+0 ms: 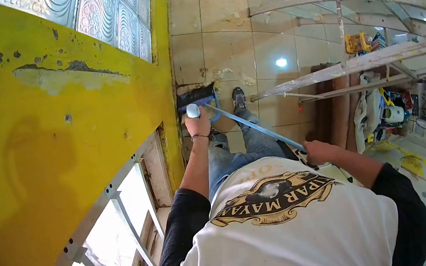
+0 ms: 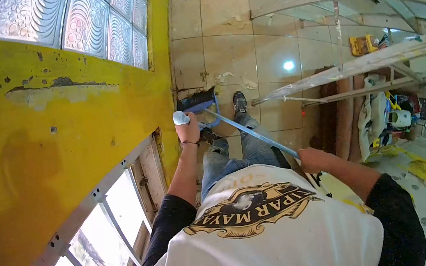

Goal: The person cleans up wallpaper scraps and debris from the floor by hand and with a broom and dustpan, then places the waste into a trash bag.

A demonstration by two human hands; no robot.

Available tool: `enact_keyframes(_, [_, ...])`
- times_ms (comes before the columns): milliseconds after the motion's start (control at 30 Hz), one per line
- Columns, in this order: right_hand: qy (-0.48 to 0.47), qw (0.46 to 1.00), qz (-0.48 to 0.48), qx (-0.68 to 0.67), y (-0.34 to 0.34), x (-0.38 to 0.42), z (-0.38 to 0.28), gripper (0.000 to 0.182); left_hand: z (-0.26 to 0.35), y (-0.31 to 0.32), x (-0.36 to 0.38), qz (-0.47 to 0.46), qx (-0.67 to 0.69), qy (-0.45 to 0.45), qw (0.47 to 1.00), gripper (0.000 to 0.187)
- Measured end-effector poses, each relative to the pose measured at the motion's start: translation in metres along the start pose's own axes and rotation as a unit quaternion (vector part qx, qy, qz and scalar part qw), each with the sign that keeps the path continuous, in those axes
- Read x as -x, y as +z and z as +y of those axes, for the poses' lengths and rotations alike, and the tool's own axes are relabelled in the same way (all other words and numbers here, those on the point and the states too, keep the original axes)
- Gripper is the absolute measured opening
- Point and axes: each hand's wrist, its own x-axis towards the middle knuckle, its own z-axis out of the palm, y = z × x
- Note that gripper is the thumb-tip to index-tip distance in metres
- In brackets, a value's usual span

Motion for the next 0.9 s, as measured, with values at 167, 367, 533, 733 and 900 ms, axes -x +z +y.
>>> enact_keyframes(167, [-0.049, 0.987, 0.084, -0.125, 0.009, 0.069, 0.048, 0.014, -0.025, -0.012, 0.023, -0.039, 0.024, 0.027, 0.999, 0.023])
enact_keyframes(367, [0.111, 0.862, 0.025, -0.493, 0.025, 0.107, 0.034, 0.011, -0.029, -0.026, 0.044, -0.027, 0.021, 0.053, 0.998, 0.016])
enact_keyframes(533, [0.063, 0.853, 0.070, -0.513, 0.050, 0.036, 0.031, 0.007, -0.026, -0.019, 0.049, -0.067, 0.036, 0.087, 0.993, 0.012])
enact_keyframes(733, [0.016, 0.845, -0.018, -0.535, 0.108, -0.050, 0.072, 0.012, -0.012, 0.003, 0.059, -0.068, -0.045, 0.100, 0.992, 0.017])
enact_keyframes(900, [0.074, 0.741, -0.190, -0.640, 0.094, 0.002, 0.108, 0.010, -0.031, 0.020, 0.056, -0.041, -0.121, 0.125, 0.984, 0.019])
